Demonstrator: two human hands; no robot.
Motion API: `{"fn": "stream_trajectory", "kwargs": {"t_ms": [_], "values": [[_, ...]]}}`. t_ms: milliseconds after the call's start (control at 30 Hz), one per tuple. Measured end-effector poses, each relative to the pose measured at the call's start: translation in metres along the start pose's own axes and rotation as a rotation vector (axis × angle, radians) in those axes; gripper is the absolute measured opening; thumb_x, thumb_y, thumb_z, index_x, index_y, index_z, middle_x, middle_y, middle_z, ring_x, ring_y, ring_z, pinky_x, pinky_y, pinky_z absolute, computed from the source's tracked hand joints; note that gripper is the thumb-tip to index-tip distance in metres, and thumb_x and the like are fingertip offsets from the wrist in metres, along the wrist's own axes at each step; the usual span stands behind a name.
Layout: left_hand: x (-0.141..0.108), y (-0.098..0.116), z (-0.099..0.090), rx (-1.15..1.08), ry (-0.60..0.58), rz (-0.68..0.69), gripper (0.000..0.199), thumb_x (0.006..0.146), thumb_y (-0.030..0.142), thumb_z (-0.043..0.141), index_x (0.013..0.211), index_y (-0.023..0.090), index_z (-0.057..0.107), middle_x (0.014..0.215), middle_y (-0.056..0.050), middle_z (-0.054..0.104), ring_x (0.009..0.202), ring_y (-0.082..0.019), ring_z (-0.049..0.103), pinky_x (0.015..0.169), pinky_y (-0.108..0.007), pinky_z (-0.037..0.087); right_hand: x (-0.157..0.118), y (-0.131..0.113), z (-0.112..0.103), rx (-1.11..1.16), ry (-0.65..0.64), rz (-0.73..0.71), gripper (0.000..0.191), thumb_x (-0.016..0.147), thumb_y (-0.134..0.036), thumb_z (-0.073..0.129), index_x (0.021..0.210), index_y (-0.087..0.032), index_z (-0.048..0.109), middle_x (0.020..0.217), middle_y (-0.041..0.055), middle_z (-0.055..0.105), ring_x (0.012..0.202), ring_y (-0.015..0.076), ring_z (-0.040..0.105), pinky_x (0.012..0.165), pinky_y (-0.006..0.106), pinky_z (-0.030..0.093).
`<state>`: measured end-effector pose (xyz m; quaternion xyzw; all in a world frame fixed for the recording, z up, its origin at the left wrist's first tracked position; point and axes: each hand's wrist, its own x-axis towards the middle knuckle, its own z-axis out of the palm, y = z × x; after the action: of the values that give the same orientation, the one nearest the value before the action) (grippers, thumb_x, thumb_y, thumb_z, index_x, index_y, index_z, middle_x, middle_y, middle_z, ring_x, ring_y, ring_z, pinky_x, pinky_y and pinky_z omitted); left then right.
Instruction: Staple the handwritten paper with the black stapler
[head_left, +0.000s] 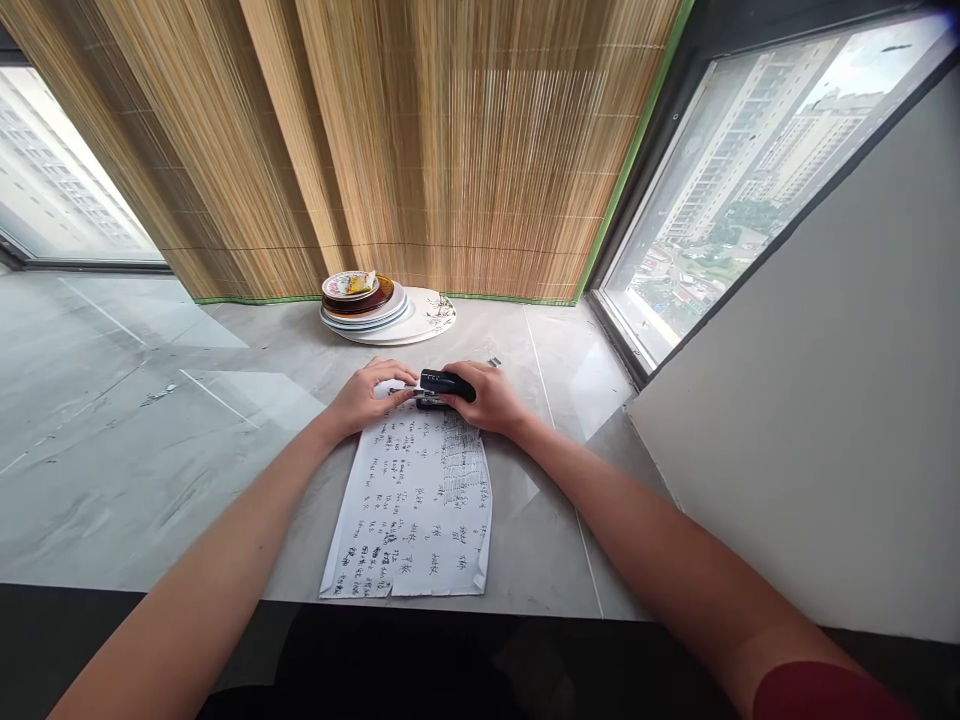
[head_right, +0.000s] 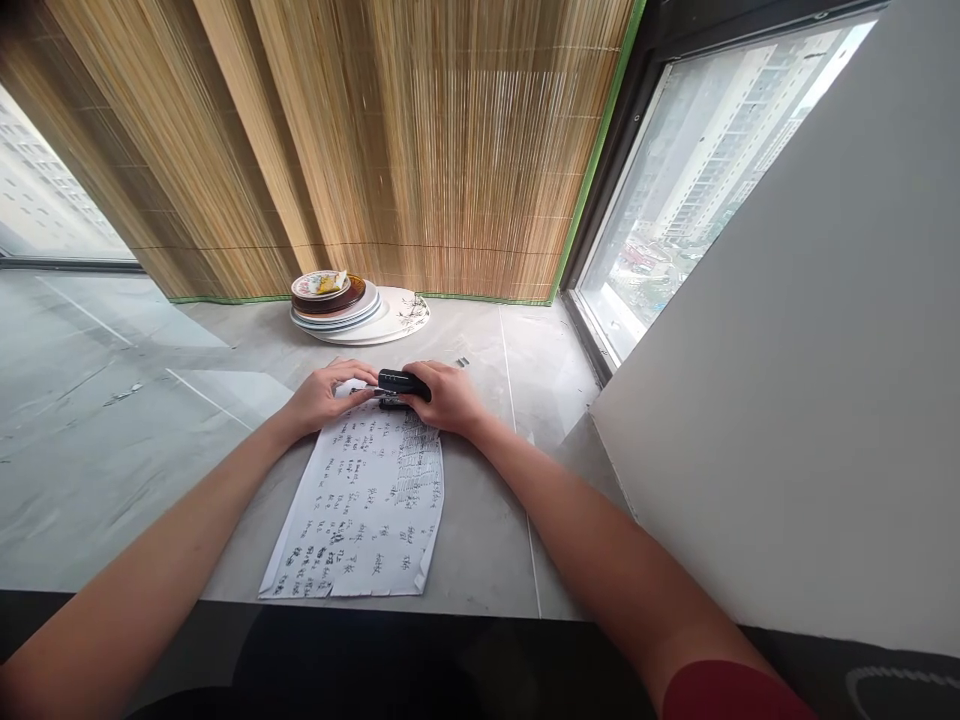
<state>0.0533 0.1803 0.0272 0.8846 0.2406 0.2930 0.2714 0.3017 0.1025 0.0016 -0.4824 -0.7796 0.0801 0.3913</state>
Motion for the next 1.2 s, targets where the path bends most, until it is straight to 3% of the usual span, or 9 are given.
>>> {"fn": "stream_trajectory", "kwargs": {"t_ms": [500, 1200], "values": [[0.001, -0.004, 0.005, -0.070, 0.003, -0.011, 0.023, 0.085, 0.042, 0.077, 0.098, 0.023, 0.079, 0.111, -0.009, 0.073, 0.108, -0.027, 0.063, 0.102, -0.045, 0.045, 0.000, -0.001, 0.000, 0.055, 0.016, -0.052, 0.026, 0.091, -0.031, 0.066, 0.116, -0.023, 0.065, 0.105, 0.0061, 0.072, 0.096, 0.0216, 0.066, 0.087, 0.034, 0.049], [-0.006, -0.008, -0.018, -0.038, 0.110, -0.063, 0.026, 0.079, 0.044, 0.082, 0.095, 0.023, 0.081, 0.106, -0.009, 0.074, 0.103, -0.026, 0.067, 0.099, -0.043, 0.050, 0.001, 0.006, -0.001, 0.132, 0.144, -0.033, 0.028, 0.088, -0.031, 0.073, 0.114, -0.023, 0.067, 0.104, 0.0056, 0.074, 0.094, 0.0214, 0.068, 0.085, 0.036, 0.054]]}}
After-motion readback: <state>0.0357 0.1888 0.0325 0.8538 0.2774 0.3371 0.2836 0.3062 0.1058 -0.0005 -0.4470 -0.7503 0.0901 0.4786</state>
